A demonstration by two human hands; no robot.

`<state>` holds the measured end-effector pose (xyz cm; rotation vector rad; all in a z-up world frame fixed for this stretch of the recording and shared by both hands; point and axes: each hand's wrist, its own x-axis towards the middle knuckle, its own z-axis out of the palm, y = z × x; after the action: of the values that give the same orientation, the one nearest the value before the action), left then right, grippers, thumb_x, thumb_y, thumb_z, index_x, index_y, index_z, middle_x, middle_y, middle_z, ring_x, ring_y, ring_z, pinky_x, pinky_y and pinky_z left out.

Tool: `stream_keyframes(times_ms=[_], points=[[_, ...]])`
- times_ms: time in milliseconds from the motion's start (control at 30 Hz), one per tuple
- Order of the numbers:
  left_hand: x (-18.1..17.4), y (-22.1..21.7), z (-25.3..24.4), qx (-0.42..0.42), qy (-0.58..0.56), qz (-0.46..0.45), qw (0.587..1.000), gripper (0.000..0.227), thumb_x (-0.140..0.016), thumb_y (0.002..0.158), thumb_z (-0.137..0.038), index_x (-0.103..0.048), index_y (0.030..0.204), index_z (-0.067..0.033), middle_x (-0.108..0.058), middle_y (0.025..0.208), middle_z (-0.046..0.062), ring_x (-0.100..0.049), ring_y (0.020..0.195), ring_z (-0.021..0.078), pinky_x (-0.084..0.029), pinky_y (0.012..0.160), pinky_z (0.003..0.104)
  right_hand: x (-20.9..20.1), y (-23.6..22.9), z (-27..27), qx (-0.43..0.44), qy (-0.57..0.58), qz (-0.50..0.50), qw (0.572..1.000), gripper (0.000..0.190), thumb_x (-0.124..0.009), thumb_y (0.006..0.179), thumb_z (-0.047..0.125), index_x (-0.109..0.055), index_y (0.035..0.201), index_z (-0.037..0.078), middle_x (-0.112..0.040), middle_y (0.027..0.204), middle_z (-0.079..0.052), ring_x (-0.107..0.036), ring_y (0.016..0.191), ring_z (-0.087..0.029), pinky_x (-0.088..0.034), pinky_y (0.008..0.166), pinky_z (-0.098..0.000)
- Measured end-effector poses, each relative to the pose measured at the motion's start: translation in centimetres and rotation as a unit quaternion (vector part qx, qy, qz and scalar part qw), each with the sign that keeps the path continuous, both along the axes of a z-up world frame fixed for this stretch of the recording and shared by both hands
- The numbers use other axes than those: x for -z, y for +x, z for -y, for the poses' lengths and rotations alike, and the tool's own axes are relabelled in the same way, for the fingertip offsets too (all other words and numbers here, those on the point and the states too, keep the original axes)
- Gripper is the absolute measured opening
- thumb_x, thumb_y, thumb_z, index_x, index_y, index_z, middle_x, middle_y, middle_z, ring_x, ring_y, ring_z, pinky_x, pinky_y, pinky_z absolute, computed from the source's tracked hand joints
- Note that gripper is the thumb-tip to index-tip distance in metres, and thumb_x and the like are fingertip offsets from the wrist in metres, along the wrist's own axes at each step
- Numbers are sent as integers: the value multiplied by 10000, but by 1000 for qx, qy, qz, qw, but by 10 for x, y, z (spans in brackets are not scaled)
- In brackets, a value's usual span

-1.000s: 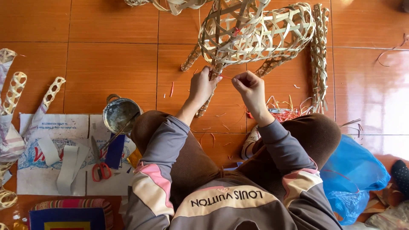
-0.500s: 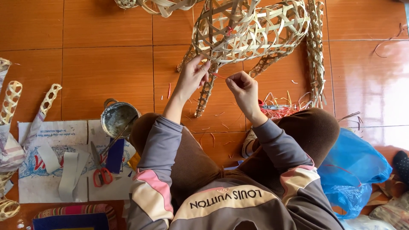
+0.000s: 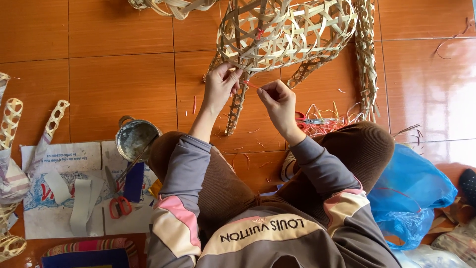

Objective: Assembling a decorative horse structure by tying bamboo strips together with red string.

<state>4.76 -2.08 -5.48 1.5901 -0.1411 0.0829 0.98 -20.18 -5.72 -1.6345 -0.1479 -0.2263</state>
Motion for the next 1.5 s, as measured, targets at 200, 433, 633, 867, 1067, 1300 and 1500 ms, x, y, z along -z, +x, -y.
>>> stream_keyframes(times_ms=[200, 433, 633, 867, 1067, 1300, 1500], points=[[4, 0, 4, -49, 31, 25, 998, 170, -657, 989, -186, -708, 1008, -26, -627, 597, 69, -577, 500, 90, -487, 435, 167, 8, -3, -20, 61, -77, 123, 987, 123, -758, 869, -13, -655, 817, 30, -554, 619, -90, -548, 532, -155, -397, 454, -252], [-4, -3, -2, -44, 58, 55, 996, 165, -667, 986, -193, -730, 998, -41, -620, 635, 74, -581, 529, 84, -497, 456, 199, 51, 0, -52, 113, -51, 120, 985, 131, -728, 906, 62, -626, 824, 71, -542, 621, -59, -550, 536, -139, -394, 457, -261], [-12, -7, -7, -27, 77, 35, 996, 184, -626, 999, -152, -714, 1069, -6, -595, 659, 68, -564, 536, 89, -508, 463, 213, 43, -10, -75, 133, 99, 13, 986, 123, -540, 1038, 171, -496, 956, 91, -518, 721, -16, -502, 659, -88, -411, 576, -234], [-11, -9, -10, -11, 143, 70, 987, 219, -708, 942, -101, -701, 1147, -25, -586, 681, 73, -548, 566, 122, -463, 487, 255, 25, -15, -92, 111, 222, -66, 966, 131, -441, 1070, 199, -447, 980, 103, -505, 621, 22, -510, 496, -53, -417, 432, -184], [-6, -7, -6, -39, 173, 103, 979, 200, -734, 918, -99, -724, 1104, -25, -569, 617, 72, -549, 533, 148, -443, 469, 274, 28, -15, -100, 114, 253, -53, 959, 135, -416, 1078, 223, -421, 1015, 104, -488, 604, 27, -499, 477, -47, -409, 423, -184], [-9, -7, -5, -51, 181, 107, 976, 211, -731, 906, -86, -736, 1116, -63, -576, 588, 51, -543, 519, 143, -440, 476, 277, 34, -11, -105, 125, 195, -7, 973, 143, -447, 1070, 235, -441, 1033, 97, -508, 628, 15, -510, 533, -54, -420, 485, -182], [-16, -7, -3, -58, 197, 121, 971, 121, -722, 911, -83, -738, 1023, -40, -658, 650, 105, -599, 501, 211, -489, 465, 295, 36, -3, -107, 145, 175, 19, 974, 140, -485, 1059, 230, -454, 1016, 101, -511, 635, -1, -511, 565, -69, -415, 517, -198]])
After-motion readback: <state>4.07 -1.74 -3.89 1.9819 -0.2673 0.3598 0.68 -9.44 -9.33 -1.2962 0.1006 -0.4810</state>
